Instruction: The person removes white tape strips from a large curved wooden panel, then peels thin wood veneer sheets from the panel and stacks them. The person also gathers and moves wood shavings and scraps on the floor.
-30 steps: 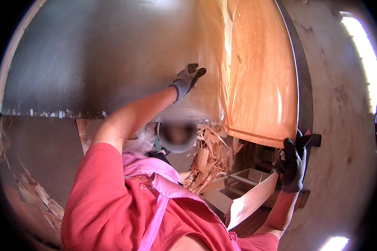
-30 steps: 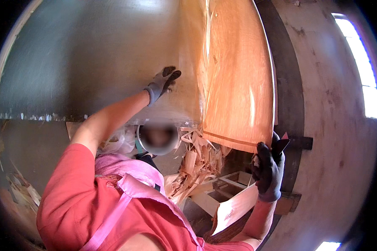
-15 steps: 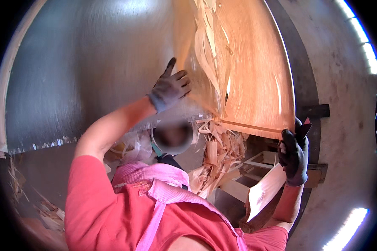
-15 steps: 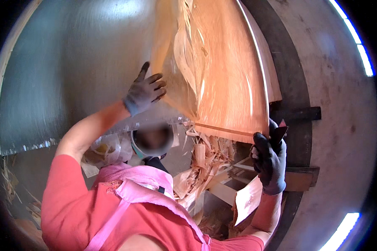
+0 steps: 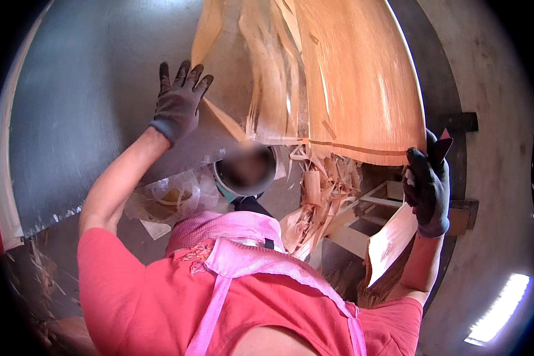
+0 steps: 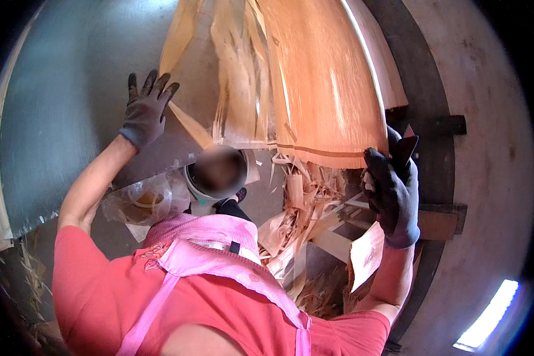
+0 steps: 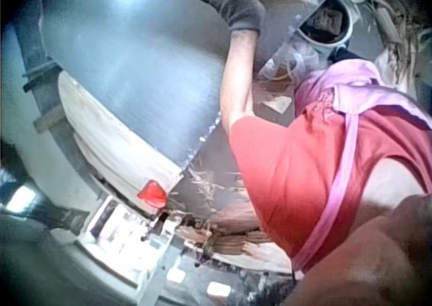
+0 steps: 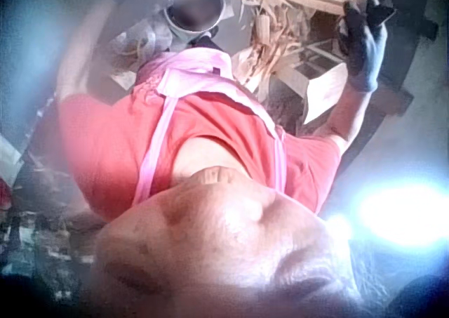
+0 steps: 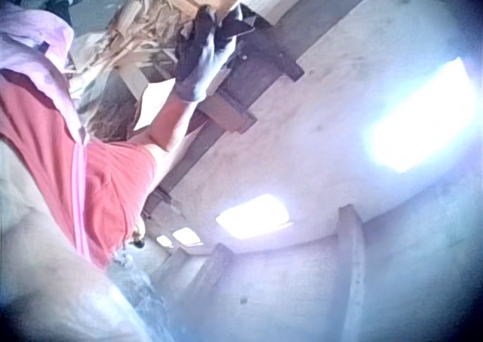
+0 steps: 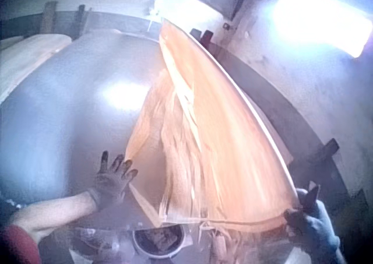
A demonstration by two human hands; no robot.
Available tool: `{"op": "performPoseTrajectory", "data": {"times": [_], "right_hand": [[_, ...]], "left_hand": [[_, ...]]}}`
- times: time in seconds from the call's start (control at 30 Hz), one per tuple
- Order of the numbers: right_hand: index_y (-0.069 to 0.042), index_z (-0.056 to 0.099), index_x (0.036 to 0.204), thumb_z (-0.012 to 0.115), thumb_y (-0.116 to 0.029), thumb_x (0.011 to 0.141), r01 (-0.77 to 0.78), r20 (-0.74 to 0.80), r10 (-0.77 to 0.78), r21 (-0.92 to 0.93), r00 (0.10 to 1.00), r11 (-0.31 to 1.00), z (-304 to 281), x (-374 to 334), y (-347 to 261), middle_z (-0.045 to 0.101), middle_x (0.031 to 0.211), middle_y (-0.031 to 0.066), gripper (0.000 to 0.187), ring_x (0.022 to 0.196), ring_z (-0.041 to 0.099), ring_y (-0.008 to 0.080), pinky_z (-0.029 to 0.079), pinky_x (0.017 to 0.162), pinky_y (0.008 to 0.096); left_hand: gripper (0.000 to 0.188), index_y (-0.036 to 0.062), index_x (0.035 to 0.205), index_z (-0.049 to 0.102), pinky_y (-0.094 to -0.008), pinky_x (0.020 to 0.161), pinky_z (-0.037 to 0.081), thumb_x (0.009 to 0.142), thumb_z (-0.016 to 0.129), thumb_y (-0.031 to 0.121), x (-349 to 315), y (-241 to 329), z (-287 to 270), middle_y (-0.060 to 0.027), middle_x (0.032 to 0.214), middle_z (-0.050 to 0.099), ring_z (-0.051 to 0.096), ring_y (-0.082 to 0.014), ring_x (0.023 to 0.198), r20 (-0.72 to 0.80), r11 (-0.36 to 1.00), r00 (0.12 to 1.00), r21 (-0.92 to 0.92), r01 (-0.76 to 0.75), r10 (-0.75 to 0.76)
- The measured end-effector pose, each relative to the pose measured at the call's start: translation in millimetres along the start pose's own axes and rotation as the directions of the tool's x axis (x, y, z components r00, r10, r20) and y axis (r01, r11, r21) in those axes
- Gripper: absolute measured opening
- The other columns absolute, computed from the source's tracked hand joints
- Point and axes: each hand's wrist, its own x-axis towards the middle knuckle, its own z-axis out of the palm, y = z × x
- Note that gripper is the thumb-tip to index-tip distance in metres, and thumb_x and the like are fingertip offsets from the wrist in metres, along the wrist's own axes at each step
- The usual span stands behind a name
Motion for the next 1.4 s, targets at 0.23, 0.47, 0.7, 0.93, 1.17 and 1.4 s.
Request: {"op": "performPoseTrajectory", "data": {"times": [0.23,0.47,0.7,0.93,1.17,1.4], "right_hand": [[-0.007,0.052,0.127,0.061,-0.014,0.087,-0.067,0.048,0.066,0.014,0.997,0.998,-9.2,0.1,2.5,0.053,0.069,-0.0088,0.042,0.051,0.041,-0.0016,0.031,0.044,0.0147],[-0.003,0.050,0.129,0.065,-0.017,0.085,-0.045,0.054,0.039,0.108,0.998,0.993,-12.9,1.1,10.1,0.056,0.076,-0.0072,0.048,0.053,0.041,-0.0014,0.032,0.047,0.0151],[-0.003,0.051,0.129,0.063,-0.011,0.088,-0.022,0.079,0.009,0.167,0.997,0.986,-12.6,11.3,20.5,0.054,0.070,-0.0065,0.044,0.049,0.042,-0.0005,0.032,0.043,0.0155],[-0.002,0.051,0.129,0.062,-0.011,0.088,0.000,0.100,-0.017,0.167,0.995,0.986,-15.7,12.8,26.4,0.057,0.075,-0.0072,0.042,0.049,0.040,-0.0013,0.031,0.044,0.0155],[-0.006,0.054,0.126,0.062,-0.012,0.088,-0.052,0.137,0.021,0.226,0.990,0.973,-20.7,14.7,32.1,0.056,0.077,-0.0074,0.039,0.051,0.041,-0.0011,0.032,0.043,0.0164],[-0.010,0.056,0.121,0.062,-0.014,0.089,-0.044,0.106,0.012,0.307,0.994,0.951,-17.8,30.3,56.6,0.046,0.062,-0.0092,0.033,0.042,0.035,-0.0001,0.027,0.037,0.0169]], "left_hand": [[0.068,0.0188,0.142,0.036,-0.0595,0.113,0.003,0.082,0.055,0.042,-14.6,94.0,-15.1,-0.0111,0.151,0.026,0.019,-0.0320,0.142,0.153,0.887,0.921,-0.365,-0.284,0.358],[0.049,0.0174,0.131,0.050,-0.0660,0.110,0.007,0.089,0.040,0.041,0.2,95.7,92.7,-0.0072,0.144,0.040,0.034,-0.0277,0.136,0.186,0.864,0.846,-0.177,-0.471,0.499],[0.021,0.0131,0.098,0.064,-0.0617,0.111,0.017,0.080,0.055,0.022,-37.9,84.4,42.0,-0.0028,0.104,0.063,0.054,-0.0197,0.114,-0.027,0.857,0.897,-0.284,-0.431,0.442],[0.018,0.0119,0.090,0.065,-0.0632,0.111,0.014,0.081,0.054,0.023,-78.1,74.0,-2.9,-0.0034,0.107,0.066,0.060,-0.0198,0.109,-0.011,0.904,0.954,-0.316,-0.287,0.299],[0.024,0.0073,0.098,0.066,-0.0630,0.111,0.010,0.085,0.060,0.026,-128.9,-80.0,-112.3,-0.0147,0.110,0.065,0.059,-0.0313,0.108,-0.233,0.981,0.969,0.146,0.124,-0.087],[0.035,0.0030,0.122,0.056,-0.0390,0.097,0.041,0.093,0.050,0.022,-529.8,-283.9,-281.5,-0.0168,0.123,0.057,0.056,-0.0284,0.109,-0.525,0.141,0.268,0.269,0.953,-0.807]]}}
